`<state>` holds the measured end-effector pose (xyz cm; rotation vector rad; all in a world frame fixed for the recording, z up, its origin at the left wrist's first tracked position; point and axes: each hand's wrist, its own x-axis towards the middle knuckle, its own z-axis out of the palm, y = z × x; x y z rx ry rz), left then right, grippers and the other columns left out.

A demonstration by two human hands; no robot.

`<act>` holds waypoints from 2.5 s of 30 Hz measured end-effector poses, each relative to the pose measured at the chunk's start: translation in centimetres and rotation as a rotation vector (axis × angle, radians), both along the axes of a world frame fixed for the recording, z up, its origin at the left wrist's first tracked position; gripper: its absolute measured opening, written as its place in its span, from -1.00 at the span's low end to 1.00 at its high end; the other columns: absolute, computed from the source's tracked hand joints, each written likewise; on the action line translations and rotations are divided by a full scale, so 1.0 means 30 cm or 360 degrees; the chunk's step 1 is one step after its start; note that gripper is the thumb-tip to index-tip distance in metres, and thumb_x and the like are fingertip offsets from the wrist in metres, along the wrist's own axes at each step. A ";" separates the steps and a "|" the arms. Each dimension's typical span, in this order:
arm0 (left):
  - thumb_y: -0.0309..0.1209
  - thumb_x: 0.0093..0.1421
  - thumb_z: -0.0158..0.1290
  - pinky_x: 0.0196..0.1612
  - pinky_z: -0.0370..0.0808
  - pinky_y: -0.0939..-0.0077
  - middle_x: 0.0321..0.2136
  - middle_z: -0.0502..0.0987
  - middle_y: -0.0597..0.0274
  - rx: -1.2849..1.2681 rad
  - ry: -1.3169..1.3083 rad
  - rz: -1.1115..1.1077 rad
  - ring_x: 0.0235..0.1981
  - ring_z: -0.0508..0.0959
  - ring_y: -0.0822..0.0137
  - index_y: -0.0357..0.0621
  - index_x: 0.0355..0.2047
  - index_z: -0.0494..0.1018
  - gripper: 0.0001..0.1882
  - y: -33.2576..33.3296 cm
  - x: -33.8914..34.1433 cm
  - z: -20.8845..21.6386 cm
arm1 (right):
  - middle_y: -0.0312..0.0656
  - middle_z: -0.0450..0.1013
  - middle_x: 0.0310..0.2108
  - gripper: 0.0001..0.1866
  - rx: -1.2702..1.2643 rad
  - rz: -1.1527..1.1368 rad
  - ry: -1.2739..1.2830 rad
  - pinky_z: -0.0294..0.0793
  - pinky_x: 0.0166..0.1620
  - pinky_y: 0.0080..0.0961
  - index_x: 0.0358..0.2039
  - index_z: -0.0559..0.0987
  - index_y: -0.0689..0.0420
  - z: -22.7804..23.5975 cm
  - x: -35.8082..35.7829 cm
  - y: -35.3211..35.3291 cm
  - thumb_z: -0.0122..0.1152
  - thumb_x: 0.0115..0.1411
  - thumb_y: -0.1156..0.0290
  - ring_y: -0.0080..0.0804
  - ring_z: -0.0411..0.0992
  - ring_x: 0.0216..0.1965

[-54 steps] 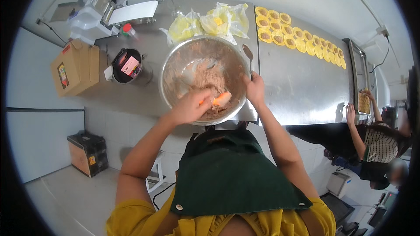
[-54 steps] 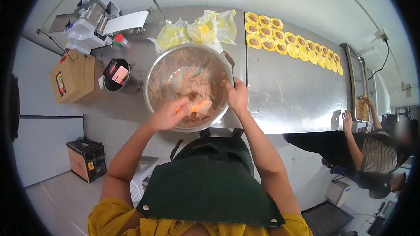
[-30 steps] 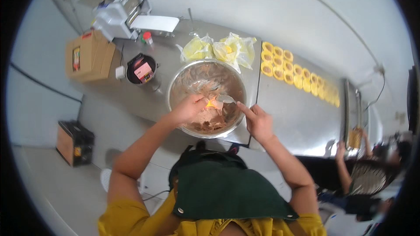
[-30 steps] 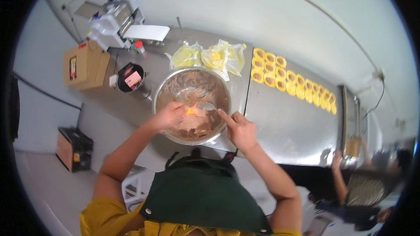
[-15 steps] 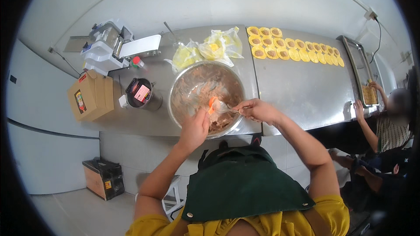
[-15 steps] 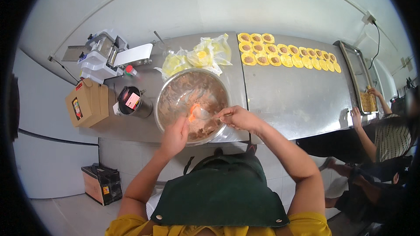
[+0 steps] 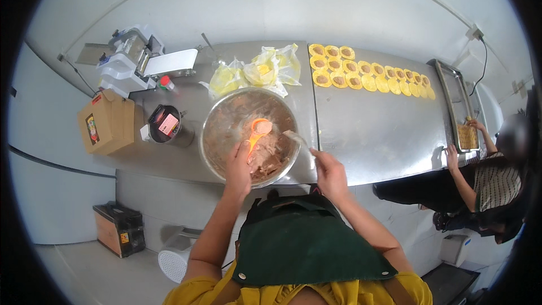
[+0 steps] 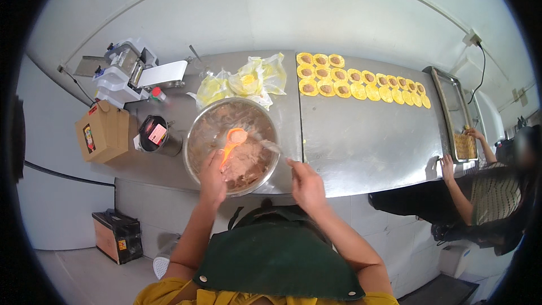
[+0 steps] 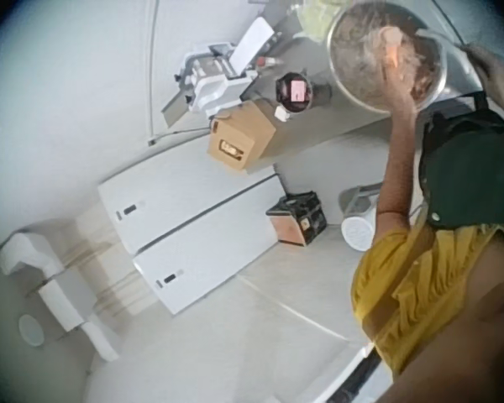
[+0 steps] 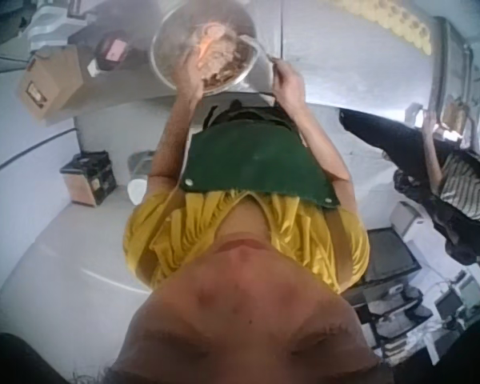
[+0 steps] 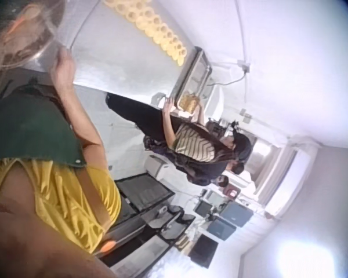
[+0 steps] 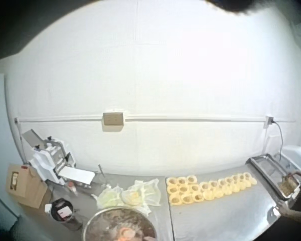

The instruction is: The person scoops a meat mixture from a large metal bowl using an orange spatula and a spoon, then places it onto yellow tortillas arranged on a stainless steel table. The person folds the tortillas into tacos and places them on a tray. Another person assists by arranging the finished tacos.

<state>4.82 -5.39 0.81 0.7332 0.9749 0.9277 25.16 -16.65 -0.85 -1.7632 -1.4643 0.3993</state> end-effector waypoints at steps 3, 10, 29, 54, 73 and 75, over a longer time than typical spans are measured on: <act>-0.31 0.30 -0.15 -0.55 0.24 0.39 -0.64 0.35 0.21 0.0931 0.1024 -0.0293 -0.64 0.32 0.32 -0.21 -0.41 0.36 -0.76 -0.002 0.043 -0.001 | -0.05 0.45 -0.44 -0.63 -0.0090 -0.0023 0.0080 0.46 -0.38 -0.28 -0.10 0.51 0.08 0.091 0.097 -0.003 0.05 0.05 0.65 -0.10 0.45 -0.44; -0.38 0.24 -0.12 -0.47 0.29 0.06 -0.60 0.38 -0.11 0.1662 0.1372 -0.0867 -0.52 0.41 -0.15 -0.19 -0.45 0.30 -0.84 -0.034 0.283 0.098 | -0.28 0.32 -0.62 -0.71 -0.0653 0.0411 0.0702 0.21 -0.63 -0.47 -0.08 0.50 0.08 0.091 0.360 0.021 0.02 0.16 0.52 -0.47 0.25 -0.70; -0.24 0.31 -0.15 -0.21 0.31 0.36 -0.37 0.37 0.14 0.1375 0.1858 0.0246 -0.31 0.36 0.30 -0.26 -0.28 0.35 -0.72 -0.025 0.196 -0.218 | 0.03 0.47 -0.29 -0.74 0.0209 -0.0532 0.0324 0.42 -0.16 -0.18 -0.17 0.51 0.14 -0.323 0.786 0.164 -0.04 0.13 0.47 0.02 0.44 -0.22; -0.37 0.31 -0.14 -0.44 0.20 0.63 -0.58 0.27 0.37 0.0822 0.1231 -0.0062 -0.50 0.23 0.57 -0.26 -0.37 0.38 -0.79 -0.083 -0.262 0.023 | -0.35 0.25 -0.59 -0.60 -0.0306 -0.0342 0.1178 0.18 -0.44 -0.59 -0.31 0.39 0.16 -0.244 -0.004 0.164 0.11 0.22 0.03 -0.61 0.14 -0.51; -0.33 0.21 -0.13 -0.37 0.43 0.03 -0.54 0.50 -0.10 0.1408 0.1713 -0.1552 -0.49 0.53 -0.11 -0.29 -0.39 0.35 -0.77 0.053 -0.024 -0.152 | -0.27 0.40 -0.55 -0.61 -0.0168 -0.0339 0.1068 0.28 -0.36 -0.61 -0.43 0.45 0.26 -0.281 -0.060 0.336 0.08 0.26 0.13 -0.61 0.25 -0.46; -0.34 0.21 -0.13 -0.36 0.43 0.02 -0.54 0.50 -0.10 0.1416 0.1614 -0.1578 -0.49 0.53 -0.11 -0.29 -0.38 0.36 -0.77 0.054 -0.013 -0.160 | -0.29 0.37 -0.58 -0.61 -0.0150 -0.0366 0.1095 0.27 -0.38 -0.60 -0.47 0.43 0.25 -0.239 -0.075 0.337 0.09 0.26 0.13 -0.61 0.22 -0.48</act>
